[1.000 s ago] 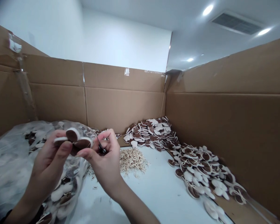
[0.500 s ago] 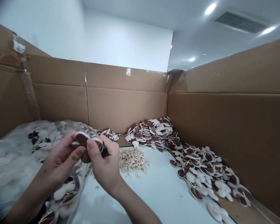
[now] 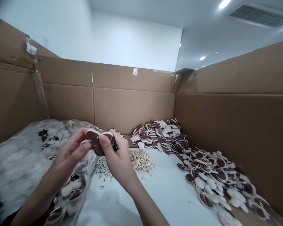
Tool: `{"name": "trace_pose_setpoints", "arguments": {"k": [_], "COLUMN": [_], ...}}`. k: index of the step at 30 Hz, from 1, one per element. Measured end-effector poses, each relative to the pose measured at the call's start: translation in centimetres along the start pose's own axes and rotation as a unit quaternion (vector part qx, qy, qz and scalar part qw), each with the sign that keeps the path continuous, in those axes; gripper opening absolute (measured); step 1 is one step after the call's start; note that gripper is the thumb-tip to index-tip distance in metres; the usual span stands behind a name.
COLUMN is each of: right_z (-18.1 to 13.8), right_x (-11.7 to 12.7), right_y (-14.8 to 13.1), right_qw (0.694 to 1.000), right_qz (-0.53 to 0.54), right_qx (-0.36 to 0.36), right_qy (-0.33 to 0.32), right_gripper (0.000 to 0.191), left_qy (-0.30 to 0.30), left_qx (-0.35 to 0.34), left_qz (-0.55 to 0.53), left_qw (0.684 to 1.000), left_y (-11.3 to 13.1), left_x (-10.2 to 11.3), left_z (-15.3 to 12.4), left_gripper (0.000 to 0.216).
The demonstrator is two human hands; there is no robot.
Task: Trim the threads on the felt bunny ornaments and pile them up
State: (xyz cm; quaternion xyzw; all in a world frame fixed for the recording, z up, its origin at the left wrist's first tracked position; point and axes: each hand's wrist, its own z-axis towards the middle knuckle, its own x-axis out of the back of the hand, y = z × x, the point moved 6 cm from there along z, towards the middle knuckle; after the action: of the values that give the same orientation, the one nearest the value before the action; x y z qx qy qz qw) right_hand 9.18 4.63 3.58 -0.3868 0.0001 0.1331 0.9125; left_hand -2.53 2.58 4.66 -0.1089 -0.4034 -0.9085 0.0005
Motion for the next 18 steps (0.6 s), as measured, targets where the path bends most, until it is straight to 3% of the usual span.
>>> {"name": "trace_pose_setpoints", "arguments": {"k": [3,6,10,13,15,18], "right_z": [0.0,0.1,0.1,-0.1,-0.4,-0.6], "right_x": [0.3,0.6,1.1,1.1,0.8,0.4], "right_y": [0.0,-0.2,-0.8,-1.3,-1.5,-1.7], "right_qw": [1.0,0.998,0.996,0.998,0.998,0.997], "right_qz": [0.016,0.059,0.082,0.048,0.036,0.035], "right_qx": [-0.005,-0.002,-0.019,-0.035,-0.04,-0.037], "right_qy": [0.002,0.007,0.016,-0.003,-0.032,-0.05], "right_gripper": [0.035,0.034,0.035,0.031,0.025,0.014], "left_qy": [-0.01,0.05,0.125,0.122,0.108,0.088], "left_qx": [-0.009,-0.144,-0.359,-0.395,-0.39,-0.361], "left_qz": [0.065,0.182,0.38,0.459,0.466,0.424], "left_qw": [0.998,0.972,0.843,0.786,0.787,0.826], "left_y": [0.4,2.1,4.3,4.2,4.0,3.9], "left_x": [-0.1,0.4,0.2,-0.3,-0.5,-0.7], "left_z": [0.0,-0.2,-1.7,-2.1,-2.1,-1.5], "left_gripper": [0.016,0.006,0.019,0.025,0.023,0.016]}}
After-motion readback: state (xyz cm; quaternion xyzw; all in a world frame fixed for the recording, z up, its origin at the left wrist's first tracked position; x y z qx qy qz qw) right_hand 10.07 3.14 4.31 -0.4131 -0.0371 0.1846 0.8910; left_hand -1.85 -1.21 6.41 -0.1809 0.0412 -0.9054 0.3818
